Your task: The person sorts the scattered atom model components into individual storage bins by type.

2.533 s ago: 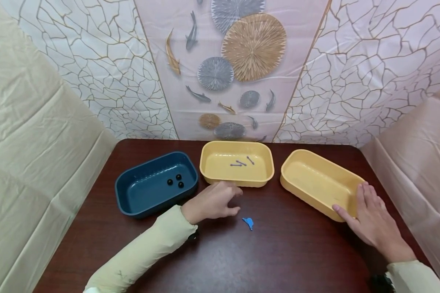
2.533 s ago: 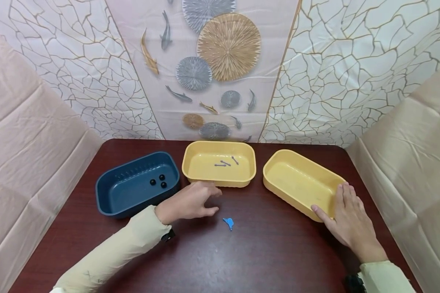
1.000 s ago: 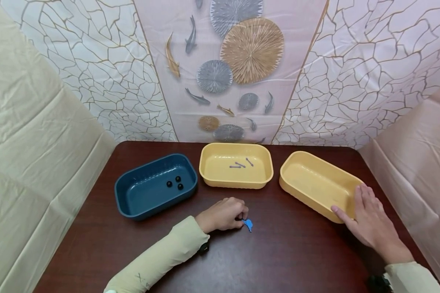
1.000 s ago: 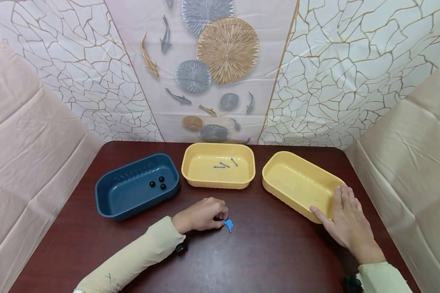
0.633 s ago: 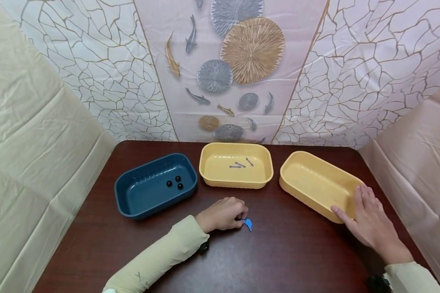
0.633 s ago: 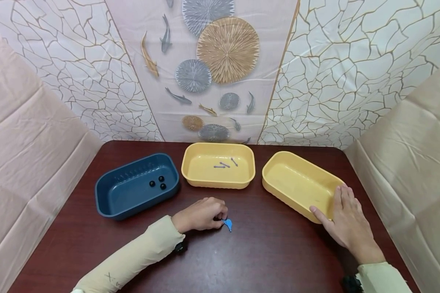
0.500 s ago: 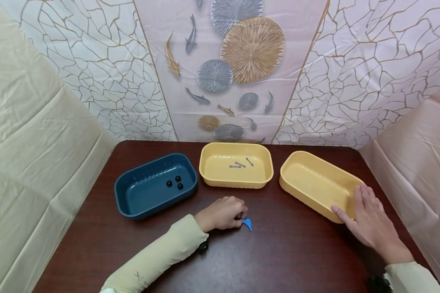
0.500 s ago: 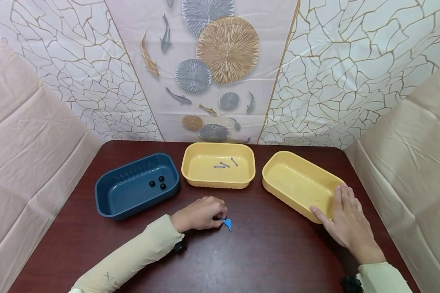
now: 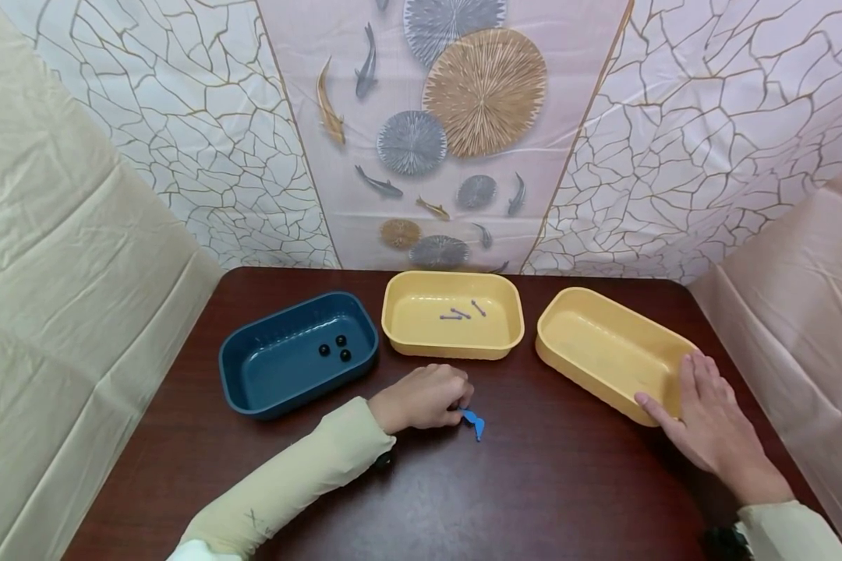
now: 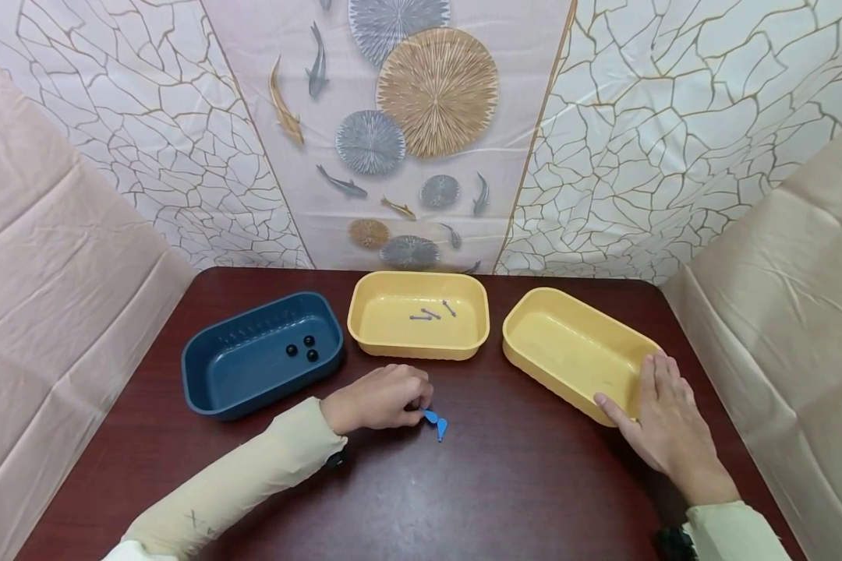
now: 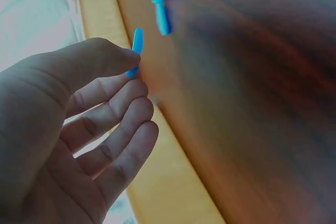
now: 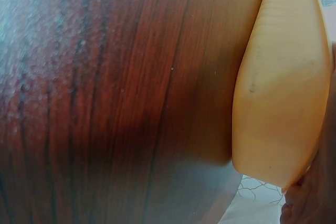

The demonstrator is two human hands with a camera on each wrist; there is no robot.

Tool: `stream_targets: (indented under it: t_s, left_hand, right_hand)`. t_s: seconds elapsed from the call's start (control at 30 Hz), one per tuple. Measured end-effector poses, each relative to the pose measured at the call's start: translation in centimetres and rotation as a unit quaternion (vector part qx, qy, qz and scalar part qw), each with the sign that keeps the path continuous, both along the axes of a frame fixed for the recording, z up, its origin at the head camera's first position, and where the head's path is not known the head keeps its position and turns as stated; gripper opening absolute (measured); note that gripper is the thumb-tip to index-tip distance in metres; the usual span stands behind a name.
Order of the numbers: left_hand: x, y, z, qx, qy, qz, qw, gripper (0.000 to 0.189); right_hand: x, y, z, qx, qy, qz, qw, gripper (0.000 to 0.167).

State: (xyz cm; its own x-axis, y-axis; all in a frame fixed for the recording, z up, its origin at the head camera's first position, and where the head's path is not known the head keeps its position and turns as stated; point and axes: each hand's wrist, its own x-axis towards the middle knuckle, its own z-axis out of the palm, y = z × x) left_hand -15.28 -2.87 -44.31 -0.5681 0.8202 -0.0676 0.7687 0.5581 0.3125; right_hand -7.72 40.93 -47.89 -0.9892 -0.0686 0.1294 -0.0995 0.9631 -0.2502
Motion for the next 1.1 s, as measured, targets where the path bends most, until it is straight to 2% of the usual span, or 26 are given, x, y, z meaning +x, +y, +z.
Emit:
stream_targets:
  t_s: [0.2, 0.47, 0.73, 0.9, 1.1]
  left_hand:
    - [-0.8, 0.9, 1.0, 0.003, 0.007, -0.006, 1.0000, 0.019]
    - [-2.0, 3.3, 2.4, 0.031, 0.028, -0.016, 0.9990, 0.019]
    - [-3.0, 7.1, 3.9, 0.049, 0.052, -0.026, 0.9971, 0.018]
    - [-4.1, 9.5, 4.5, 0.066, 0.067, -0.026, 0.9952, 0.015]
    - [-5.6, 12.5, 5.0, 0.063, 0.080, -0.019, 0.9946, 0.015]
  right_hand:
    - [0.1, 0.1, 0.0, 0.001, -0.002, -0.001, 1.0000, 0.100]
    - [-0.1, 0.1, 0.1, -0.001, -0.014, -0.004, 0.9999, 0.101]
    - [0.0, 0.0, 0.0, -0.002, -0.009, -0.005, 0.9999, 0.101]
    - [-0.1, 0.1, 0.0, -0.002, -0.007, -0.005, 1.0000, 0.101]
    - [-0.1, 0.2, 0.0, -0.001, -0.004, -0.004, 1.0000, 0.101]
